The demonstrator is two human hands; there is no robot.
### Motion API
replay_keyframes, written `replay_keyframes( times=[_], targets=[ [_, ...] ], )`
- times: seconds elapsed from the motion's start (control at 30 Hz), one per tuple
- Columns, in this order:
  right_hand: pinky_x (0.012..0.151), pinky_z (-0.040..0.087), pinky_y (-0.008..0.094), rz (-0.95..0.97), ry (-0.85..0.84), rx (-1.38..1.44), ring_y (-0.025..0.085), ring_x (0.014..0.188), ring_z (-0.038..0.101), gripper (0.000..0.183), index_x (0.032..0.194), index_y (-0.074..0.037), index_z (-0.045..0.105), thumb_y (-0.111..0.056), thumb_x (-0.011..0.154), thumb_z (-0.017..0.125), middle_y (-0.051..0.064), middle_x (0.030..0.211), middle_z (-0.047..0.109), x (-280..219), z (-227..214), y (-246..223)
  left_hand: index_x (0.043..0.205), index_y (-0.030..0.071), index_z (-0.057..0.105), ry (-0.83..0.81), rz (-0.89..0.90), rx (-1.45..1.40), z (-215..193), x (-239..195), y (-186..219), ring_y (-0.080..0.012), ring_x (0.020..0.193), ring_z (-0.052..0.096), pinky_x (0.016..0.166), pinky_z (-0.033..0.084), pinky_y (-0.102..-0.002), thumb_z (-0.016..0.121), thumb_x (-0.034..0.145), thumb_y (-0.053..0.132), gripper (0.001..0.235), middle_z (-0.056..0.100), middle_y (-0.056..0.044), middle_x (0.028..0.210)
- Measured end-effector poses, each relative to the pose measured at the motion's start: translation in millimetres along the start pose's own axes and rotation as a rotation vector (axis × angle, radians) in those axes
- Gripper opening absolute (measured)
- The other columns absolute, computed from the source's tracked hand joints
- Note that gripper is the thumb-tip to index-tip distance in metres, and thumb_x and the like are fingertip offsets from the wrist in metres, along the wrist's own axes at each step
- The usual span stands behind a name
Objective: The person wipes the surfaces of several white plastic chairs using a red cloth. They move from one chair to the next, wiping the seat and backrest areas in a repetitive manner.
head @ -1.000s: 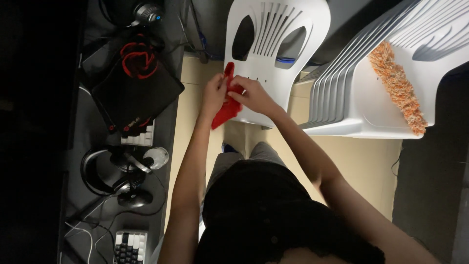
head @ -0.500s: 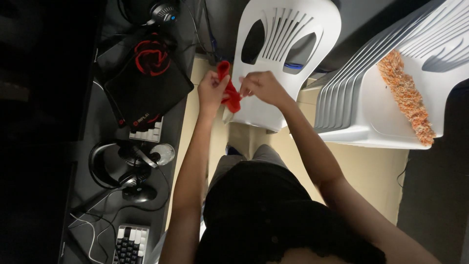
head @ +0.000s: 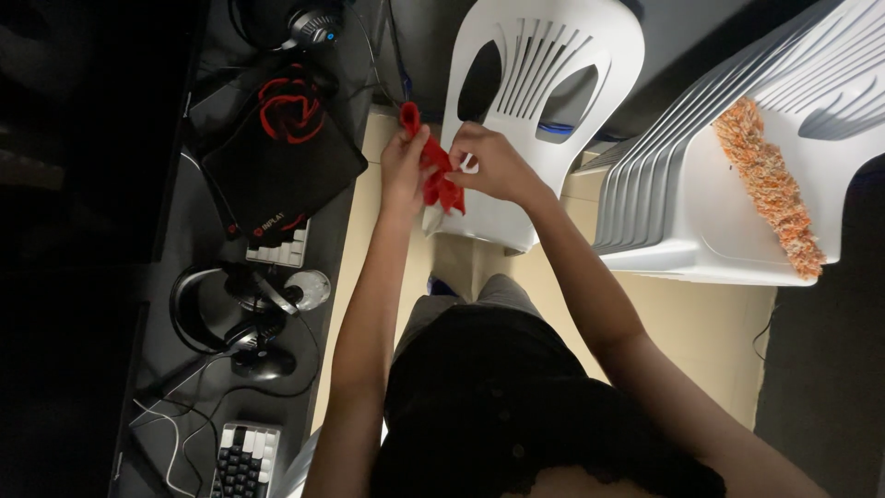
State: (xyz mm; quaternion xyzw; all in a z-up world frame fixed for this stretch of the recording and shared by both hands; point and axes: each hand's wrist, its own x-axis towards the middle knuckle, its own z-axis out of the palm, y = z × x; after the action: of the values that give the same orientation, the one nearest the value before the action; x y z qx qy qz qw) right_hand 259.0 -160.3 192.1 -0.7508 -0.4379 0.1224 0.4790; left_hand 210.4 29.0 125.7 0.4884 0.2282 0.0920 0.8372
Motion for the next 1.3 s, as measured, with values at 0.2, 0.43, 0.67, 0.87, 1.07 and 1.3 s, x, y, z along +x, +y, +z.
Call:
replay_keyframes(
  times=[0.2,0.43,0.67,0.87,1.07,1.3],
  targets=[
    [0.073,0.060,0.032,0.007,-0.108,-0.066,0.022,0.088,0.065,0.026,0.080,-0.002,0.060,-0.009,0.077,0.086,0.008,0.101,0.062,2.4,-8.5,-7.4,0.099,0.009,0.060,-0.031,0.013,-0.110,-4.4,5.7,-18.9,-0.0097,0.072,0.059,0.060,0.050,-0.027,0.072,0.098,0.019,0.015,0.061,-0.001,0.083],
    [0.070,0.061,0.035,0.059,-0.168,-0.066,0.025,0.084,0.067,0.038,0.079,-0.003,0.061,-0.028,0.084,0.089,0.010,0.095,0.062,13.7,-4.3,8.0,0.094,0.006,0.061,0.042,0.085,0.070,-1.5,5.1,-28.8,-0.0099,0.072,0.062,0.058,0.052,-0.027,0.075,0.092,0.017,0.018,0.063,-0.001,0.084],
    [0.070,0.053,0.051,0.078,0.017,-0.331,0.044,0.088,0.067,0.046,0.119,0.005,0.054,-0.013,0.083,0.076,0.027,0.093,0.068,36.5,12.3,23.7,0.094,0.003,0.063,0.055,0.200,0.184,15.3,-7.1,-28.6,-0.0117,0.079,0.062,0.067,0.051,-0.027,0.073,0.097,0.023,0.023,0.067,-0.006,0.090],
    [0.072,0.056,0.045,-0.043,-0.119,-0.264,0.036,0.078,0.071,0.018,0.105,0.000,0.070,-0.016,0.097,0.068,0.023,0.089,0.071,54.8,-18.4,36.0,0.101,0.006,0.064,-0.048,0.051,-0.219,-4.5,-4.5,-27.2,-0.0186,0.100,0.064,0.093,0.052,-0.034,0.068,0.099,0.024,0.019,0.069,-0.009,0.105],
    [0.074,0.054,0.039,-0.006,-0.269,-0.076,0.028,0.080,0.068,0.019,0.110,-0.001,0.069,-0.017,0.103,0.062,0.016,0.092,0.072,51.2,-50.4,25.6,0.111,0.001,0.062,-0.296,-0.156,-0.538,-56.7,28.1,-109.9,-0.0330,0.117,0.065,0.112,0.051,-0.049,0.059,0.103,0.028,0.028,0.067,-0.018,0.122],
    [0.074,0.054,0.037,-0.256,-0.661,-0.107,0.020,0.077,0.068,0.022,0.099,-0.004,0.071,-0.021,0.104,0.058,0.009,0.088,0.069,2.4,-61.9,-39.3,0.136,0.007,0.061,-0.425,-0.201,-0.561,-111.5,73.1,-228.4,-0.0319,0.128,0.060,0.113,0.048,-0.052,0.051,0.103,0.048,0.053,0.063,-0.014,0.138]
  ],
)
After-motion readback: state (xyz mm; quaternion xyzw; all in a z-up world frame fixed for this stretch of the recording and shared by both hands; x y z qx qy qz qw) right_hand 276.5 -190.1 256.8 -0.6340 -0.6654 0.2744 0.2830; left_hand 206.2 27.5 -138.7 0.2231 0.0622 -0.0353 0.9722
